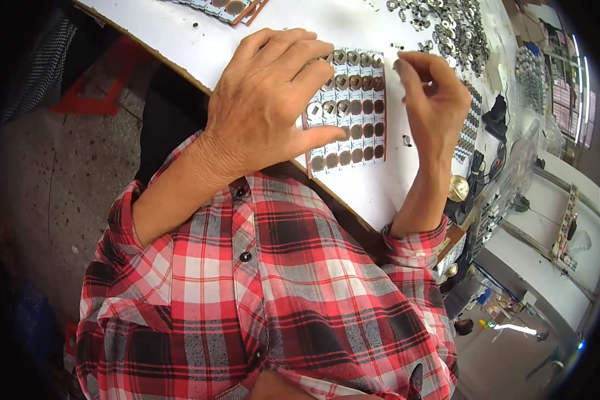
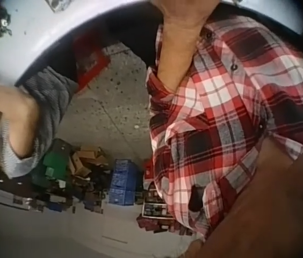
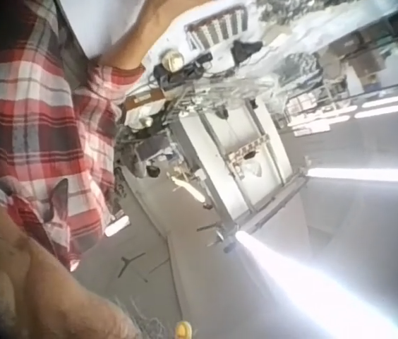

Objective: Manually placing small circular metal components into a grid template on a tray.

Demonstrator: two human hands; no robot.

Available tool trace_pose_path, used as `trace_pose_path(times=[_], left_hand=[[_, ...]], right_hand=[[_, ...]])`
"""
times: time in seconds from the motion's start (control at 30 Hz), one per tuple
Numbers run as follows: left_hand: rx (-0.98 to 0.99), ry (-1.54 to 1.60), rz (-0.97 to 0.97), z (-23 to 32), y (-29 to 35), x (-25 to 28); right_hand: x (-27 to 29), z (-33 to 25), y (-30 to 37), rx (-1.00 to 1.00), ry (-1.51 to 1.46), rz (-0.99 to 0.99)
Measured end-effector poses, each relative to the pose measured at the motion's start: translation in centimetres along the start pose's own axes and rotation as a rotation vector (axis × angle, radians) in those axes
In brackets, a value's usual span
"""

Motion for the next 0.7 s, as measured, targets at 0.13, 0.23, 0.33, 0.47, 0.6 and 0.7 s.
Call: trace_pose_path(times=[0.13,0.23,0.33,0.47,0.6,0.7], left_hand=[[0.007,-0.013,0.005,-0.2,0.0,-0.1],[-0.013,-0.018,0.021,-0.2,-0.1,-0.1],[-0.02,0.006,0.024,-0.5,-0.1,-0.1],[-0.017,-0.001,0.018,-0.4,-0.1,0.0],[-0.03,-0.015,0.018,-0.4,-0.2,0.4],[-0.041,-0.029,0.013,-0.1,-0.4,0.5]], right_hand=[[-0.8,1.5,-2.2,0.126,0.207,-0.009],[-1.2,2.4,-3.1,0.15,0.297,-0.029],[-1.1,2.1,-3.6,0.229,0.355,-0.013],[0.3,1.8,-1.6,-0.12,-0.092,0.014],[0.5,0.6,1.1,-0.284,-0.512,-0.218],[-0.1,-0.1,2.6,-0.287,-0.56,-0.392]])
Point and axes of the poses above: each hand's wrist, its own y-axis away from the middle knuckle, its own x-axis out of the back of the hand, z = x × y, the point moved 4 cm from there along -y, towards the middle knuckle, and after that the axes turned 4 degrees about y, right-handed, at the moved point
